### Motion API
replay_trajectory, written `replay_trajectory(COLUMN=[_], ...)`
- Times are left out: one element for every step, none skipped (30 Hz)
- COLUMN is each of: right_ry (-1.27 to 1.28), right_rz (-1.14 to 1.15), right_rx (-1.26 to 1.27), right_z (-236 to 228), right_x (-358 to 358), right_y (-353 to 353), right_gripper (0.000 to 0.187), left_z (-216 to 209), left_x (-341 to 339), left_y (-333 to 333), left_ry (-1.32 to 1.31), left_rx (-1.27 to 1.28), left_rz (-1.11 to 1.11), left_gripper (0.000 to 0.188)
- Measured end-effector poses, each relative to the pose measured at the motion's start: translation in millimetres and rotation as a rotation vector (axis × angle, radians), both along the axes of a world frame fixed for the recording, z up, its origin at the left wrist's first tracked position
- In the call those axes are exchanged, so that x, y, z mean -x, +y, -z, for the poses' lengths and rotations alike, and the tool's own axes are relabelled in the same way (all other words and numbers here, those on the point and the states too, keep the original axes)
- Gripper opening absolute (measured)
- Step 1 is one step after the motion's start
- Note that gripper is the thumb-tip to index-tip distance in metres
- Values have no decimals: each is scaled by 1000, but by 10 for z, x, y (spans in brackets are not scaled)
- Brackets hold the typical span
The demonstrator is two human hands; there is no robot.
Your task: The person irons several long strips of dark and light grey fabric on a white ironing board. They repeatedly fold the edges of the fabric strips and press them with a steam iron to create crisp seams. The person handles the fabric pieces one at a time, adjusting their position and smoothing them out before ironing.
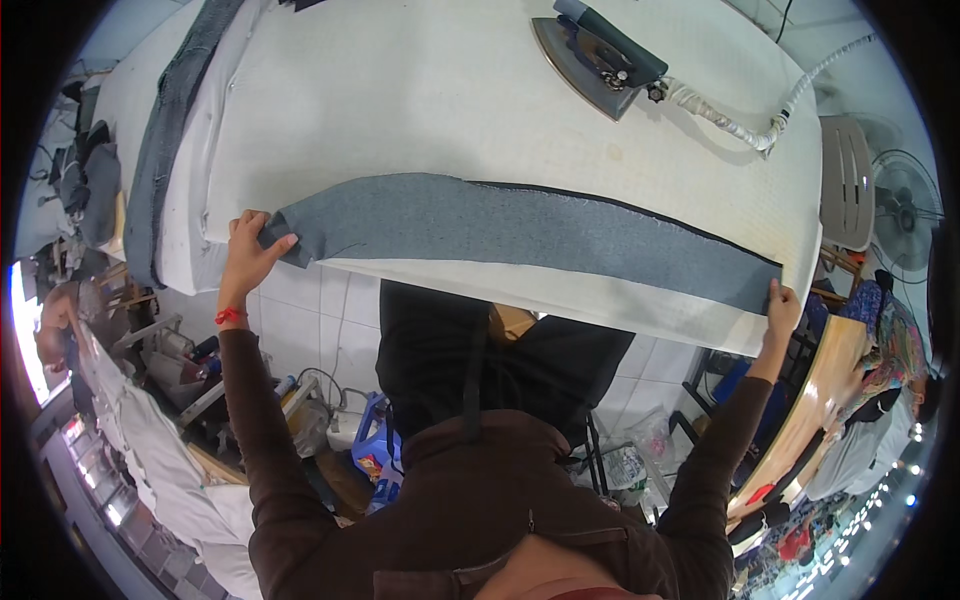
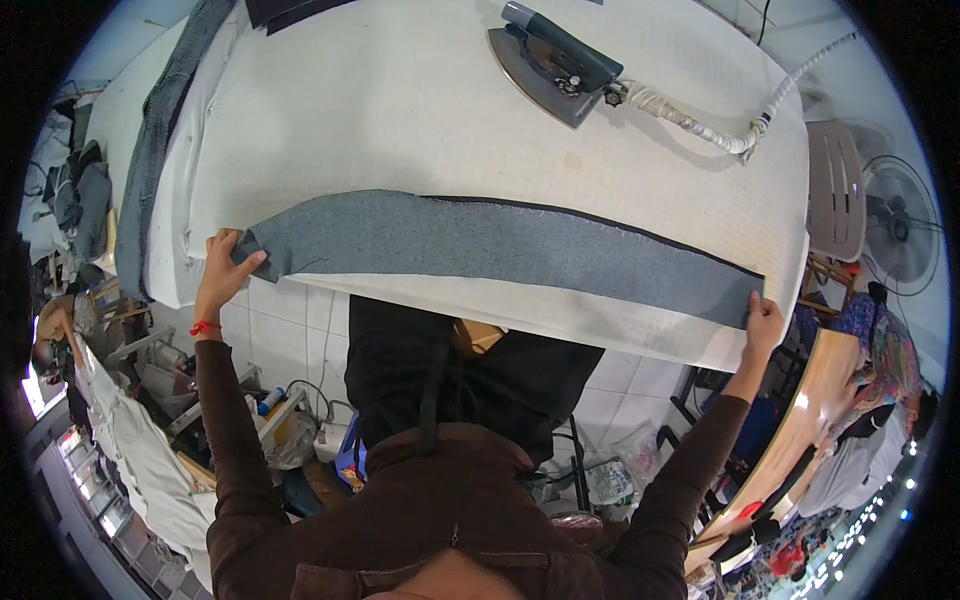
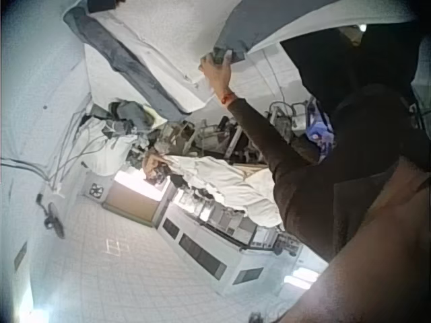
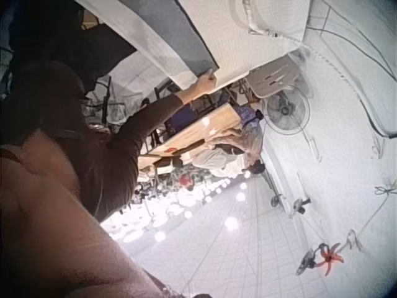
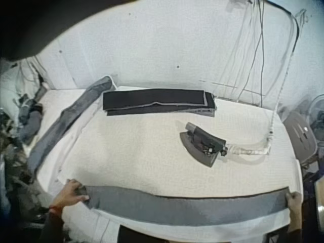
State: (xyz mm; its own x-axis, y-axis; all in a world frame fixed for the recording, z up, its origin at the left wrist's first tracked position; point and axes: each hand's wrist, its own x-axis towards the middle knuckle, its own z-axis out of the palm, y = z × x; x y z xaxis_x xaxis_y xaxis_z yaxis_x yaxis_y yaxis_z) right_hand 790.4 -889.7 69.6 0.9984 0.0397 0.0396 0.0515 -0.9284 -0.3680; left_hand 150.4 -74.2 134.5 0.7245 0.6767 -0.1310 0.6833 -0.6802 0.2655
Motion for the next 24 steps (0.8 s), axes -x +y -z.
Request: replay_trajectory(right_ry=[-20, -50, -119, -187, -190, -193, -208, -242, -294, -331, -175, -184, -225, -366, -490, -518, -537, -463, -417, -352, -320, -282, -279, -276], right_rz=[23, 4, 26, 51, 73, 98, 122, 124, 134, 145, 276, 349, 279, 65, -159, -285, -427, -494, -540, -571, -570, -572, -543, -515], right_rx=[-93, -90, 11, 114, 182, 250, 322, 348, 390, 425, 432, 566, 598, 485, 363, 269, 163, 89, 46, 4, 27, 45, 79, 111], right_z=[16, -44, -81, -107, -143, -191, -273, -355, -539, -720, -268, -55, -116, -194, -197, -204, -202, -255, -296, -286, -229, -151, -107, -72], right_x=[-25, -119, -219, -279, -366, -443, -560, -651, -685, -679, -425, -120, 153, 320, 492, 766, 1064, 1336, 1581, 1771, 1904, 2000, 2029, 2060], right_y=[19, -31, -63, -90, -184, -282, -393, -540, -738, -881, -437, 133, 507, 541, 625, 864, 1294, 1648, 1953, 2139, 2253, 2307, 2323, 2333], right_gripper=[45, 46, 47, 48, 47, 46, 45, 46, 46, 47, 53, 62, 62, 59, 57, 55, 53, 56, 57, 61, 60, 60, 61, 61], left_z=[-89, -146, -215, -309, -362, -404, -428, -378, -234, -103, -372, -602, -683, -615, -526, -554, -707, -812, -852, -841, -815, -813, -833, -862], left_x=[-29, -99, -166, -291, -436, -587, -749, -872, -964, -1031, -990, -883, -792, -780, -666, -698, -641, -582, -451, -395, -394, -363, -349, -337], left_y=[23, 33, 45, 23, -12, -56, -119, -126, -29, 118, 207, 257, 331, 465, 614, 609, 576, 559, 687, 818, 958, 1091, 1254, 1423], left_ry=[-7, -23, -66, -109, -167, -161, -167, -185, -69, 60, 291, 360, 395, 408, 475, 505, 535, 558, 498, 480, 459, 442, 506, 571], left_rx=[68, 146, 217, 290, 373, 391, 412, 443, 481, 505, 466, 538, 631, 737, 784, 688, 592, 497, 378, 254, 131, 6, -80, -167], left_rz=[-55, -106, -109, -109, -111, -30, 49, 132, 213, 297, 335, 283, 251, 252, 268, 226, 164, 105, 250, 241, 234, 220, 197, 171], left_gripper=[52, 51, 51, 50, 50, 51, 52, 53, 52, 51, 51, 53, 56, 59, 70, 69, 69, 68, 48, 48, 48, 49, 44, 39])
